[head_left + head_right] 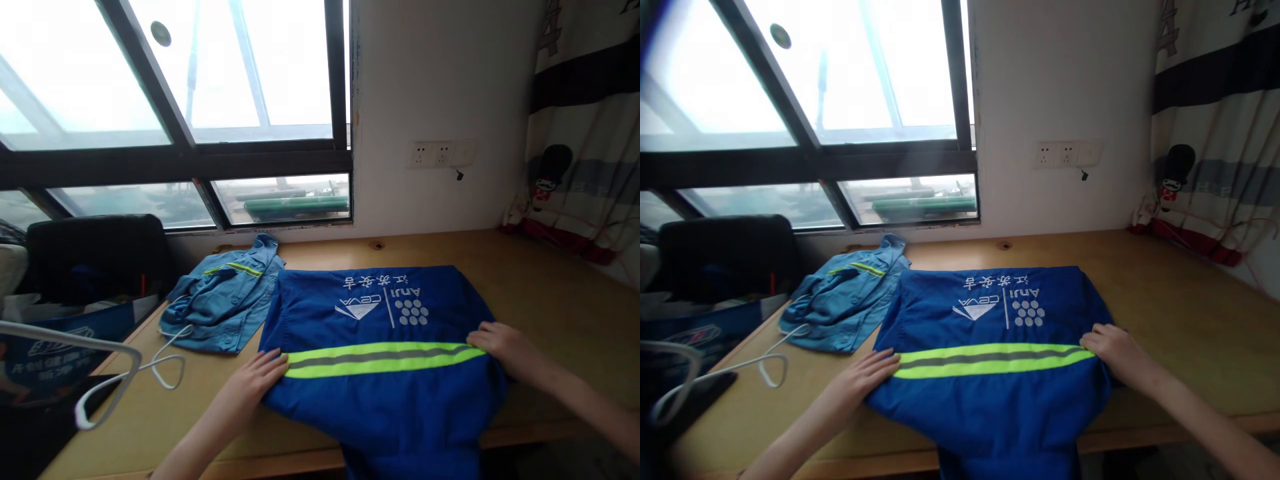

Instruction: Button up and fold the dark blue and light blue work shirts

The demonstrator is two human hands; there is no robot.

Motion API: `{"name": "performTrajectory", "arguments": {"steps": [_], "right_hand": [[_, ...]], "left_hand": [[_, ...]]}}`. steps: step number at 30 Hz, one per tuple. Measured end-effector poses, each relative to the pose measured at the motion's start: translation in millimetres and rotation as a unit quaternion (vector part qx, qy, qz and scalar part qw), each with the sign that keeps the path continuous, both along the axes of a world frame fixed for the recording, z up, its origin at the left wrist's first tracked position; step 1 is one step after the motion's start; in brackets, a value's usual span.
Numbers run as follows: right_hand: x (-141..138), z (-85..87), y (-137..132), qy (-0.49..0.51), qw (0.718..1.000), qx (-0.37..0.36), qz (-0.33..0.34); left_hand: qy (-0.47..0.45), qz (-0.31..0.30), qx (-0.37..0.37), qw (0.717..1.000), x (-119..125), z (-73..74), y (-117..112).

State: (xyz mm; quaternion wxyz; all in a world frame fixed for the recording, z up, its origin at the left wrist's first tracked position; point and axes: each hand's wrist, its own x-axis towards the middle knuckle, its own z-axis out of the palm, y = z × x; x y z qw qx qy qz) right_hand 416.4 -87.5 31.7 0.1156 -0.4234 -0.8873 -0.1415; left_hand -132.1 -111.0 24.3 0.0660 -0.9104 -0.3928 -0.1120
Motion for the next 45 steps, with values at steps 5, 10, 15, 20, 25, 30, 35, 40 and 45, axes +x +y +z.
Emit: {"name": "performTrajectory", "arguments": {"steps": [5, 10, 15, 20, 25, 30, 35, 40, 45], "right_hand": [[7.6, -50.9, -8.3, 0.009, 1.000, 0.013, -0.002], [-5.4, -29.0, -26.3, -0.025, 0.997, 0.021, 0.069], [-56.5, -19.4, -76.7, 0.012, 0.976, -0.018, 0.215], [-87.6, -14.4, -71.8, 0.174, 0.949, -0.209, 0.160], [-85.6, -2.0, -12.1, 0.331, 0.810, -0.481, -0.053], [-53.6, -4.7, 11.4, 0.209, 0.823, -0.518, -0.102], [-5.9, -6.2, -1.0, 0.182, 0.835, -0.508, -0.104], [8.0, -16.3, -10.1, 0.259, 0.808, -0.512, -0.134], [-0.4, -13.1, -16.7, 0.194, 0.842, -0.483, -0.141]], "left_hand": [[-0.006, 0.033, 0.005, 0.999, 1.3, -35.6, -13.0], [0.051, 0.020, 0.056, 0.997, 19.2, -14.4, -24.8], [0.026, -0.141, 0.077, 0.987, 69.9, -3.9, -57.2], [-0.110, -0.110, -0.073, 0.985, 101.2, 1.3, -45.5], [-0.175, 0.133, -0.232, 0.948, 105.9, 6.1, 20.5], [-0.054, 0.205, -0.233, 0.949, 108.1, -4.1, 46.1], [-0.092, 0.168, -0.223, 0.956, 103.2, -6.8, 35.7], [-0.187, 0.131, -0.264, 0.937, 100.3, -8.0, 43.8], [-0.083, 0.164, -0.164, 0.969, 105.5, -10.0, 38.2]]}}
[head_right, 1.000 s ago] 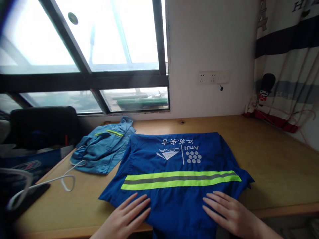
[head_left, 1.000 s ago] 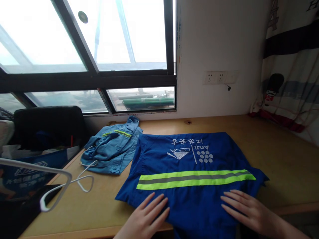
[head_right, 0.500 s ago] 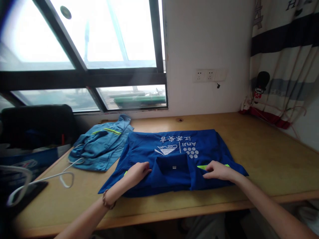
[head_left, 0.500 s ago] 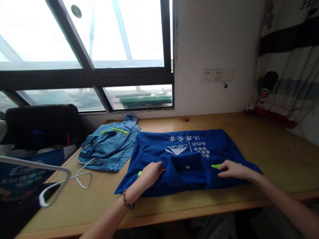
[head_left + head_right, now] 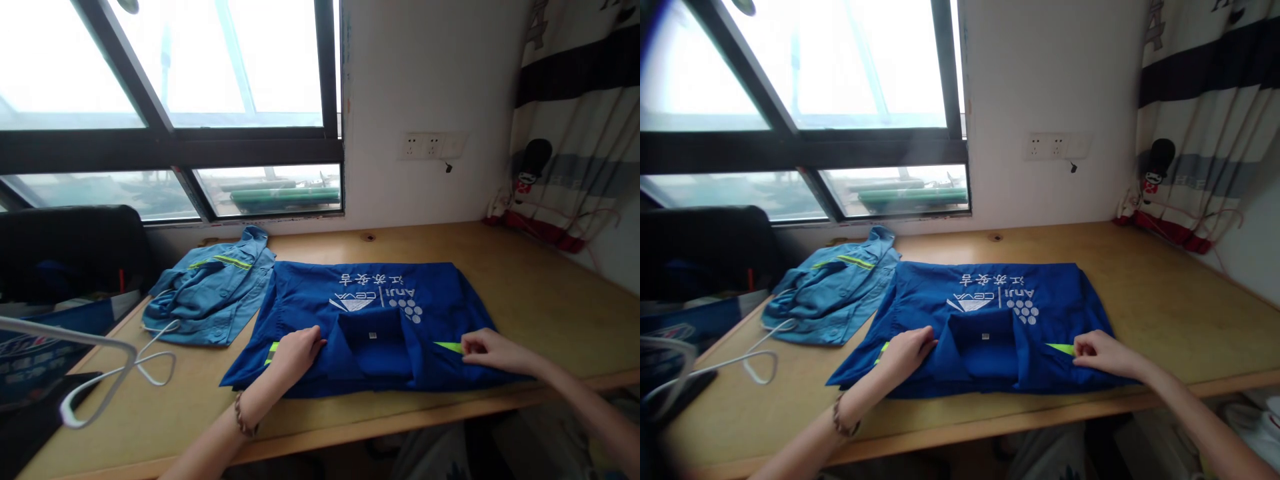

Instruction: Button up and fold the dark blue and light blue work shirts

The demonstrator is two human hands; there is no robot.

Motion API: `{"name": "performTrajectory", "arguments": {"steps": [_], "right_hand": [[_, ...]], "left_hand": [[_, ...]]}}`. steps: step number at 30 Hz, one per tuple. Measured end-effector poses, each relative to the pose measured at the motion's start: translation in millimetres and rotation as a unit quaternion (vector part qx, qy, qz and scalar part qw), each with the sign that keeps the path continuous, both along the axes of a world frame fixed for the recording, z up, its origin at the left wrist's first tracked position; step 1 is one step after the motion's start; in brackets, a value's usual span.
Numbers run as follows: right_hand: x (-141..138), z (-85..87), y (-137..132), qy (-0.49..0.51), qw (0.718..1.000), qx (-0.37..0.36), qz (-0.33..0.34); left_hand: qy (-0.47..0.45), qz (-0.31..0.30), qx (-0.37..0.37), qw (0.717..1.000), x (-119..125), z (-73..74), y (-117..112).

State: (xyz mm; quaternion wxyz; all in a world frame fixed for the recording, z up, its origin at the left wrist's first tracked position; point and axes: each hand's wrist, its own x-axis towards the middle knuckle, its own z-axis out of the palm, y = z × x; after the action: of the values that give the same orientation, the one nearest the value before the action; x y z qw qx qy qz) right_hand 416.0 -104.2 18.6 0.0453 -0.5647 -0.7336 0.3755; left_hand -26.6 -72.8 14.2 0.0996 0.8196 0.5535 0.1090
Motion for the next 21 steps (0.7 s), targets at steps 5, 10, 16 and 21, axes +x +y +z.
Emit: {"name": "performTrajectory", "arguments": {"steps": [5, 10, 16, 21], "right_hand": [[-36.0, 57.6, -14.2, -0.046, 0.982, 0.152, 0.101], [-106.0, 62.0, -11.6, -0.019, 0.918, 0.338, 0.206], [-133.6, -8.6, -3.8, -0.080, 0.940, 0.286, 0.165], [-131.9, -16.5, -5.3, -0.081, 0.947, 0.272, 0.152]], "left_hand": [[-0.109, -0.088, 0.226, 0.964, 13.2, 27.6, -24.6], [-0.020, -0.230, 0.171, 0.958, 47.6, 38.8, -24.4], [0.015, -0.235, 0.059, 0.970, 56.6, 2.2, 7.6], [0.001, -0.225, 0.056, 0.973, 52.2, -3.4, 8.7]]}}
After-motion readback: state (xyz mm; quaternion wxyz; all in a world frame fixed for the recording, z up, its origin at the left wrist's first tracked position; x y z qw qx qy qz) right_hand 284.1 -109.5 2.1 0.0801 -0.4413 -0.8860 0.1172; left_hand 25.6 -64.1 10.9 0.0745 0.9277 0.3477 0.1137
